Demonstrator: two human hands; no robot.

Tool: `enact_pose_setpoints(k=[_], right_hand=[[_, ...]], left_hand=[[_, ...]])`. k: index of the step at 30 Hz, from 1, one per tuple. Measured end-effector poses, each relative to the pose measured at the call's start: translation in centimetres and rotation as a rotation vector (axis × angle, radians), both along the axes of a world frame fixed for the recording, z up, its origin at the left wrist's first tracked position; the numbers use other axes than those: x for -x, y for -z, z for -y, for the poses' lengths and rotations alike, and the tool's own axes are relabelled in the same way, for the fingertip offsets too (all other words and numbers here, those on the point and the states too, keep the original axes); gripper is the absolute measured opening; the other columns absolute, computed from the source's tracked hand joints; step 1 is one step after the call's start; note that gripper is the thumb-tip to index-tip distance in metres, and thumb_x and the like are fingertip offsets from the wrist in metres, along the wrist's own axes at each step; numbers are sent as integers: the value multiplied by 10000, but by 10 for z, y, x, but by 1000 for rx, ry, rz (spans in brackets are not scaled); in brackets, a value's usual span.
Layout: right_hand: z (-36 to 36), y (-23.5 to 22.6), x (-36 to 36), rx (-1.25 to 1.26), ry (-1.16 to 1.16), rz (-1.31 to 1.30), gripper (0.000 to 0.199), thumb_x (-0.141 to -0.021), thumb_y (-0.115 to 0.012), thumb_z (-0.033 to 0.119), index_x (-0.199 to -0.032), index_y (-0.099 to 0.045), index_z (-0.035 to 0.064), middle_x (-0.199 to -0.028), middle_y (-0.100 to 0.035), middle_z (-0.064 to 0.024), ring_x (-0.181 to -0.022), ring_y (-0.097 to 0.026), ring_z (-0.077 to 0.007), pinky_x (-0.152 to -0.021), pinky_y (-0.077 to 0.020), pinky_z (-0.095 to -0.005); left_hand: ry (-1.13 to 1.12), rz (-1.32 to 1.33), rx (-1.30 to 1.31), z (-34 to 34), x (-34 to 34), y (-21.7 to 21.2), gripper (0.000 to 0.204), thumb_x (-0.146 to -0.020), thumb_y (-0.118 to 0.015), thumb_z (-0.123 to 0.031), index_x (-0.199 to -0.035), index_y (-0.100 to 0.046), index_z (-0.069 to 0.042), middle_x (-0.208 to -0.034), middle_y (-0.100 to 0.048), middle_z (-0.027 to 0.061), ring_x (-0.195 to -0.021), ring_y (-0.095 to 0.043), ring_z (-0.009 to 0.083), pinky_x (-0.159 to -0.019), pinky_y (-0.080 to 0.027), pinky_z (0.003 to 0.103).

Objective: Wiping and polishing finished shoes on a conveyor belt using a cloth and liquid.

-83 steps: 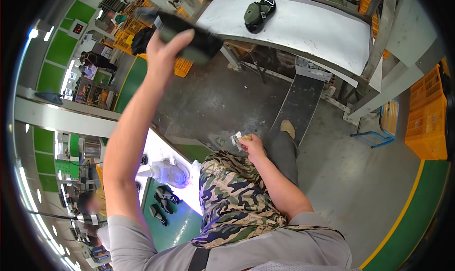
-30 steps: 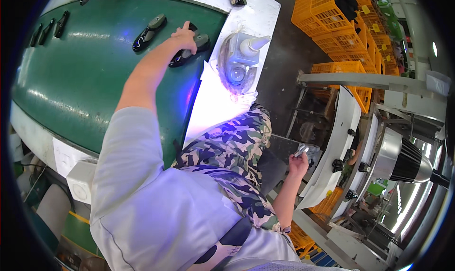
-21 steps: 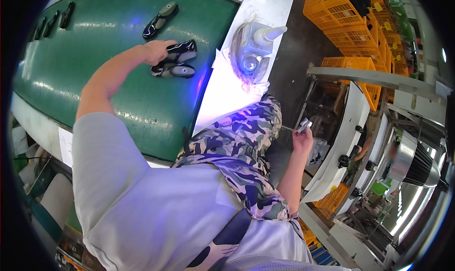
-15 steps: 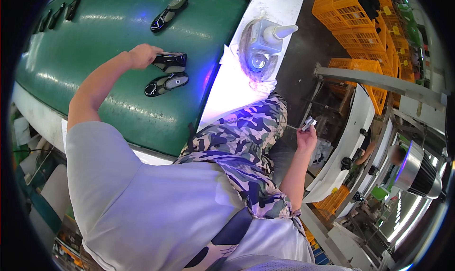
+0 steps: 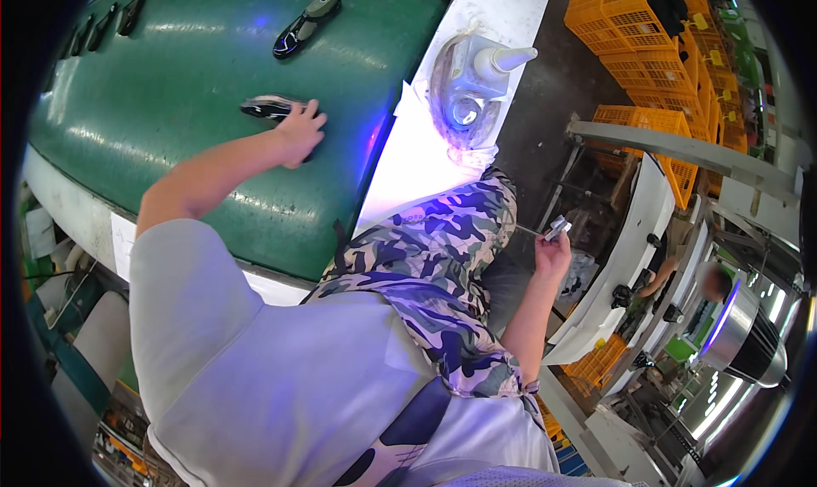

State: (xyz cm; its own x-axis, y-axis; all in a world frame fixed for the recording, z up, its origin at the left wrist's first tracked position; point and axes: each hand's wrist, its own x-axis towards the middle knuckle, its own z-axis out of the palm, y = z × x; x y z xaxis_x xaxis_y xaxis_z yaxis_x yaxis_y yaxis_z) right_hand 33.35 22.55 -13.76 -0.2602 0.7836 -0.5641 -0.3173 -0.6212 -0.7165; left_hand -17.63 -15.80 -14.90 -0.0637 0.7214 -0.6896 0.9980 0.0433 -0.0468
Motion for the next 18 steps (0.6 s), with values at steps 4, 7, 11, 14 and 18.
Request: enact_pose_setpoints(k=[4,7,11,14,18], right_hand=[[0,1,-13,25,38,-2,120,-901,-658,164,-1001,-637,101,-985,-692,-71,-873,-645,-238,-742,-479,-439],[1,4,-19,37,36,3,139,-899,-658,161,-1020,-640,96,-993,-693,-70,-875,-645,-233,-731,-483,-428],[7,5,-13,-2,26,66,180,-892,-665,159,-1058,-646,92,-1001,-694,-63,-885,-648,-219,-691,-495,-405],[7,-2,31,-114,-129,153,124,-885,-671,117,-993,-620,84,-987,-691,-73,-829,-660,-212,-677,-508,-382],[16,-17,108,-376,-185,419,215,-797,-759,-3,-946,-611,41,-884,-632,-42,-782,-631,-152,-615,-526,-265]], left_hand=[[265,-187,144,89,49,34,650,-622,-798,-380,-1207,-682,-121,-1425,-441,128,-1344,-301,450,-1039,-303,615],[152,-133,492,69,89,10,665,-576,-828,-417,-1153,-698,-115,-1194,-633,109,-1277,-463,371,-1030,-356,594],[-903,126,-708,-12,146,35,656,-644,-799,-339,-1166,-556,-23,-1089,-664,189,-1089,-600,385,-916,-505,468],[-885,-67,-1087,-73,182,55,674,-684,-791,-306,-1245,-514,-54,-1272,-596,171,-1206,-545,351,-941,-500,456],[-1121,-191,-615,-142,189,64,510,-770,-719,-232,-1226,-549,-79,-1252,-619,152,-1178,-573,343,-931,-509,453]])
